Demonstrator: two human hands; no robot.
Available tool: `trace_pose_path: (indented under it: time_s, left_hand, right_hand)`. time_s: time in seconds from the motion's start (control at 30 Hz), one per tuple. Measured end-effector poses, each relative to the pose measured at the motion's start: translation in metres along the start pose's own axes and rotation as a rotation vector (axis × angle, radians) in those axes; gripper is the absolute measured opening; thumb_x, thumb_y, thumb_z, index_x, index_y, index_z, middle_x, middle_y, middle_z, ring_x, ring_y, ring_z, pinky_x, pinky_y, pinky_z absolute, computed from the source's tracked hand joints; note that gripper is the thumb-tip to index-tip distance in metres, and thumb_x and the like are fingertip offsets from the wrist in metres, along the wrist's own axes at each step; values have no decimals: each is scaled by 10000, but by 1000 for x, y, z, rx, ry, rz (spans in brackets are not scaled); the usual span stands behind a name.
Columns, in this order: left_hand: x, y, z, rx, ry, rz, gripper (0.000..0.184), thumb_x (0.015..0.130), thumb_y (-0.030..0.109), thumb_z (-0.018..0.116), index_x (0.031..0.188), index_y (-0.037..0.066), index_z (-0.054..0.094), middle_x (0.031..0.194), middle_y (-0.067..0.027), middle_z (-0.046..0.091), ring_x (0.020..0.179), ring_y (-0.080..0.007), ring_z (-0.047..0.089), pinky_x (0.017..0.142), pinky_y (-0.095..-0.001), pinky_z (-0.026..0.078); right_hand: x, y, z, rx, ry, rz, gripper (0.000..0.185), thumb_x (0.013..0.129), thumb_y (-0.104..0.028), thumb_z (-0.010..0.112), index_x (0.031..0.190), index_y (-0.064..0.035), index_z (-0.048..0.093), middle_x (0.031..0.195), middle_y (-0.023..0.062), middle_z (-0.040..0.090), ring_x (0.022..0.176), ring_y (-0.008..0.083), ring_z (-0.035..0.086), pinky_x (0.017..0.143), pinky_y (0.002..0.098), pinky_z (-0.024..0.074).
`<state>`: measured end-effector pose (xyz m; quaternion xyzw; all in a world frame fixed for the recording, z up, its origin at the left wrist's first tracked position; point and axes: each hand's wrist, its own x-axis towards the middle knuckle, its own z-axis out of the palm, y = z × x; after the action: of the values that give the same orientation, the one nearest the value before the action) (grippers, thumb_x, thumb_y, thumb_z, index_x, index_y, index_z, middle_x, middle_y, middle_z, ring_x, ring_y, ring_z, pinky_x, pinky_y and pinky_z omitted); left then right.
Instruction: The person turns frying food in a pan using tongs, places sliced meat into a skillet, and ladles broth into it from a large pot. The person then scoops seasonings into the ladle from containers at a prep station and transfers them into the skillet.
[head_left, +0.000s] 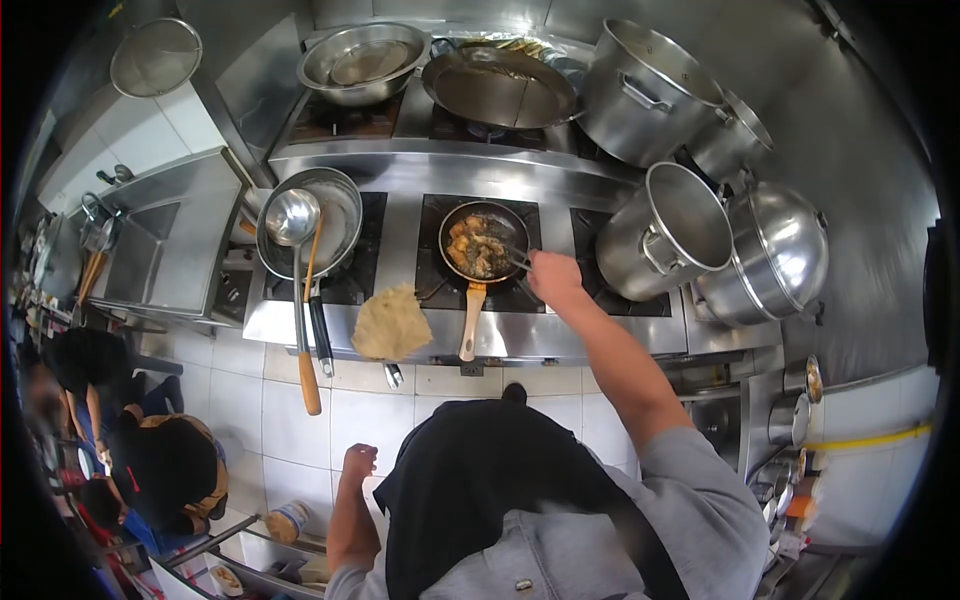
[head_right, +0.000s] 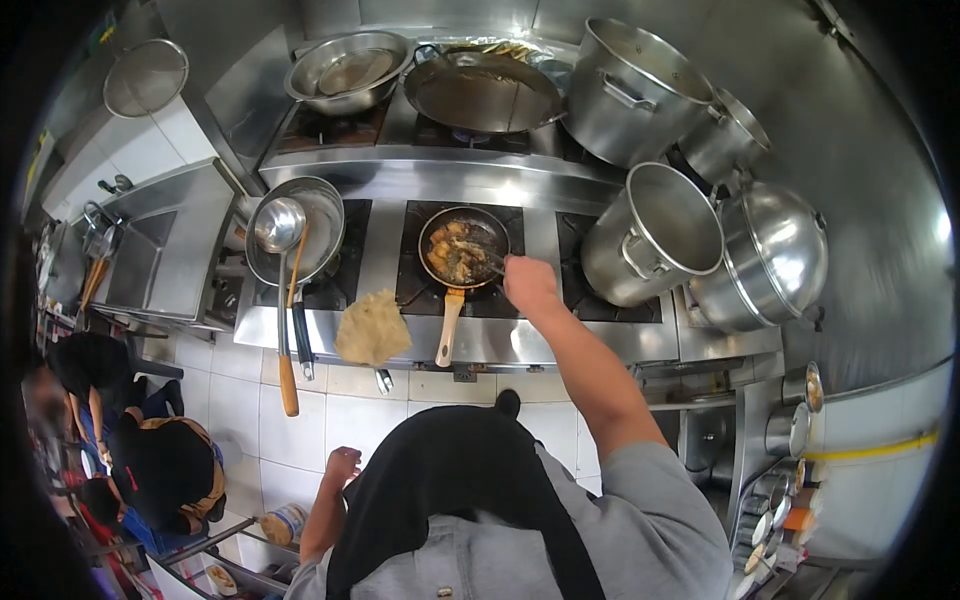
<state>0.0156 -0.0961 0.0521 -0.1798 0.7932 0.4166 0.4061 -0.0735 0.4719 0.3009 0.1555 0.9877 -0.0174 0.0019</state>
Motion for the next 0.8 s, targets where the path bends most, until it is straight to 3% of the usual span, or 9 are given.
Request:
trace_pose_path:
  time_s: [0.23, 0.37, 0.6, 0.67, 0.8]
  left_hand:
    - [5, 17, 15, -29, -62, 151, 250, 851, 204, 672, 986, -7, 669, 748, -97, 685, 548, -176, 651, 449, -314, 511]
    - [10, 17, 18, 190, -98, 295, 242, 852, 206, 674, 957, -12, 672, 742, -99, 686, 533, -171, 648, 444, -299, 509]
    - [34, -16, 4, 333, -121, 730, 265, 849, 205, 687, 992, -17, 666, 733, -92, 676, 543, -178, 651, 431, -323, 503]
    - [14, 13, 3, 4, -41, 72, 271, 851, 210, 688, 990, -22, 663, 748, -95, 682, 545, -178, 651, 430, -311, 500]
    - [11, 14, -2, -1, -37, 62, 293, 844, 203, 686, 1013, -34, 653, 762, -95, 685, 543, -174, 645, 431, -298, 492]
  right_hand:
    - [-10, 2, -3, 16, -12, -15, 183, 847, -179, 668, 978, -52, 667, 863, 169, 721, 826, 363, 715, 753, 476, 574]
    - [-1, 2, -6, 23, -14, 54, 189, 846, -185, 674, 979, -50, 665, 869, 171, 720, 836, 359, 715, 758, 474, 573]
    - [-8, 7, 10, 27, 20, 28, 176, 834, -181, 675, 962, -59, 663, 865, 170, 717, 853, 359, 711, 767, 464, 569]
    - [-6, 7, 7, 10, 20, 9, 176, 833, -185, 676, 957, -62, 661, 863, 168, 716, 849, 361, 710, 764, 465, 568]
    - [-11, 9, -15, 37, 13, 38, 189, 840, -203, 680, 969, -64, 668, 872, 166, 719, 850, 363, 708, 767, 471, 566]
